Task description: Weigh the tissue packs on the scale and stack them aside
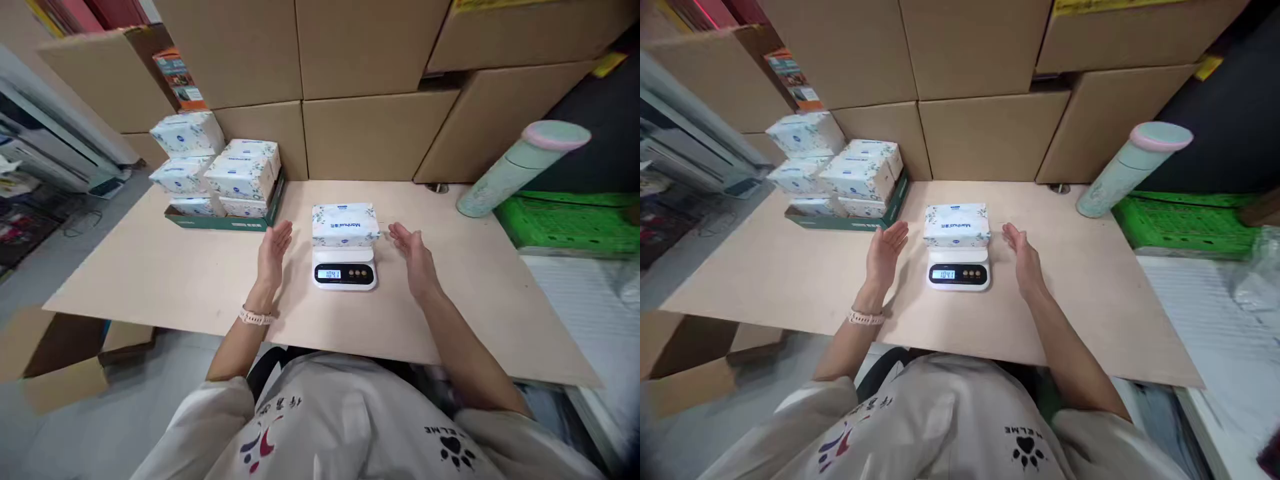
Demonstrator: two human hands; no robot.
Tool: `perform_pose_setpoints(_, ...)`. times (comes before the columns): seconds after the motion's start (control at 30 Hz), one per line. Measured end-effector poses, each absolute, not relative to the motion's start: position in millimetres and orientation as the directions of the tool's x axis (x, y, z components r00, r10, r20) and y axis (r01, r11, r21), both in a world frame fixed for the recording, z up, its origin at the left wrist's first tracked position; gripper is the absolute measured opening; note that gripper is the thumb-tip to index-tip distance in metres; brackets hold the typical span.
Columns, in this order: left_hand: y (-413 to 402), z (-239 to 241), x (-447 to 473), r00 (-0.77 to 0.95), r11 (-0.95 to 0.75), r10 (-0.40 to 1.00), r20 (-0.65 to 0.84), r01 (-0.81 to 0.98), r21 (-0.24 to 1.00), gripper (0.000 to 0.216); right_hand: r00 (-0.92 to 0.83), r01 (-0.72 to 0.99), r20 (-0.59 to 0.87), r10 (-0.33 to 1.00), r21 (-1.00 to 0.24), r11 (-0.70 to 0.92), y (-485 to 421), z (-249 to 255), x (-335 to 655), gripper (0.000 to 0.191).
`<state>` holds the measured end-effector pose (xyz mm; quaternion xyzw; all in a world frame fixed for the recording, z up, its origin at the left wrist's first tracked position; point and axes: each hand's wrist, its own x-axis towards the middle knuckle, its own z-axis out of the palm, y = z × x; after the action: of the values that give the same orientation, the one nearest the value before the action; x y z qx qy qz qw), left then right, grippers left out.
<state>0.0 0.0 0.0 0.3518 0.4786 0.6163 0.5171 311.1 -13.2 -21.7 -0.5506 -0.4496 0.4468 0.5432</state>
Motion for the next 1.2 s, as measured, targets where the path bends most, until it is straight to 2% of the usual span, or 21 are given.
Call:
perform_pose_setpoints(0.37,-6.5,-1.6,10.9,-0.038,0.033,0.998,-0.043,-0.227,0.973,0.08,0.074,0.066,-0.018,0.997,-0.998,-0.023,-17.2,-18.0,304.7,0.087)
perform_pose_setpoints(0.7,-8.2,0.4,13.7,-0.016,0.034,0.999,-0.037,-0.169,0.985,0.081,0.053,0.1,-0.088,0.995,-0.991,-0.093,-19.7,-4.2,294.7,0.09)
perform_pose_setpoints(0.87,-6.5,-1.9,15.6,-0.029,0.043,0.998,-0.048,-0.145,0.988,0.073,0.065,0.136,-0.092,0.994,-0.986,-0.1,-17.2,-1.2,288.8,0.094)
perform_pose_setpoints(0.97,-3.9,-2.1,22.4,0.028,0.063,0.998,-0.059,-0.164,0.984,0.074,0.029,0.107,-0.09,0.996,-0.99,-0.093,-12.5,-4.5,283.2,0.09)
perform_pose_setpoints(1.07,-1.1,3.4,35.3,0.147,0.046,0.989,-0.018,-0.183,0.982,0.077,-0.061,0.021,-0.034,0.998,-0.999,-0.033,-8.8,-8.2,279.6,0.082)
perform_pose_setpoints(1.2,5.8,23.2,60.5,0.214,0.026,0.977,0.007,-0.153,0.988,0.073,0.032,0.03,0.104,0.994,-0.994,0.103,-9.6,-7.8,294.3,0.075)
